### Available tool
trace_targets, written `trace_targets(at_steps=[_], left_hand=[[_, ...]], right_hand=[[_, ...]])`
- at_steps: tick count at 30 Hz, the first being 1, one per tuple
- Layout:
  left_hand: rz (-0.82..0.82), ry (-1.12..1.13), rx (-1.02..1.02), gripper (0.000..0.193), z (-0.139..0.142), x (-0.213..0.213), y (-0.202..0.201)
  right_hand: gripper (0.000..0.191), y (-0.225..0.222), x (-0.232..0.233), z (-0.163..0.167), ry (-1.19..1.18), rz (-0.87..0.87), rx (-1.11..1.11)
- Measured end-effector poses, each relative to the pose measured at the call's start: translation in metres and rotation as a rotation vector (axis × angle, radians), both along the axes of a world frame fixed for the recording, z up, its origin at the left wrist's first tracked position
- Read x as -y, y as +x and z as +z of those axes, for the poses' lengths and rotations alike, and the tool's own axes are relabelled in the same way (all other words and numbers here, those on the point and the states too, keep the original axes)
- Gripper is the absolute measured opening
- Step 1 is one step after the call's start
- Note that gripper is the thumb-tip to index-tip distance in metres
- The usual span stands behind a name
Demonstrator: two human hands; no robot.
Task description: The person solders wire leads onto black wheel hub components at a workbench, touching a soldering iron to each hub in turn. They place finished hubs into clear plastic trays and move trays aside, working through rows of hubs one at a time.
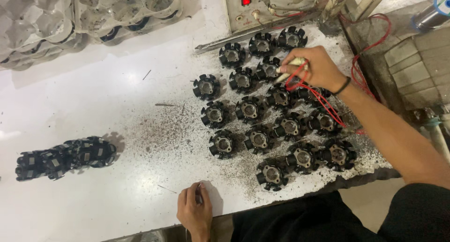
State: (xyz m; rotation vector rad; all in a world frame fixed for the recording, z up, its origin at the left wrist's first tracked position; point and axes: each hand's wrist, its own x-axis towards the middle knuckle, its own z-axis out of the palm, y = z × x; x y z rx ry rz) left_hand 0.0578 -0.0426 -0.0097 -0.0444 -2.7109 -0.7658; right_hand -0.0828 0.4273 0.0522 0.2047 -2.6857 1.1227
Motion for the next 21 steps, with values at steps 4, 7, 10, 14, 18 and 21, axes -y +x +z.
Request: trace_targets(at_steps=[4,7,10,14,18,21], left_hand=[[-0.004,-0.004,-0.02,0.01,0.002,0.001,0.002],[-0.025,-0.024,-0.043,0.009,0.004,0.0,0.003],[0.007,-0.021,-0.025,0.007,0.004,-0.003,0.001],[0.037,0.03,-0.002,0.008,0.004,-0.004,-0.002],[-0.019,0.012,-0.068,0.007,0.003,-0.001,0.002],[-0.029,0.021,-0.05,0.007,0.001,0.0,0.003]], right_hand=[[0.021,0.046,0.01,0.005,-0.042,0.054,0.05],[0.021,0.053,0.015,-0.004,-0.095,0.028,0.065],[0.021,0.049,0.018,-0.015,-0.083,0.029,0.023],[0.021,0.046,0.02,-0.015,-0.023,0.023,0.017],[0.019,0.059,0.028,0.0,-0.044,0.038,0.039],[0.017,0.085,0.029,0.013,-0.077,0.045,0.085]])
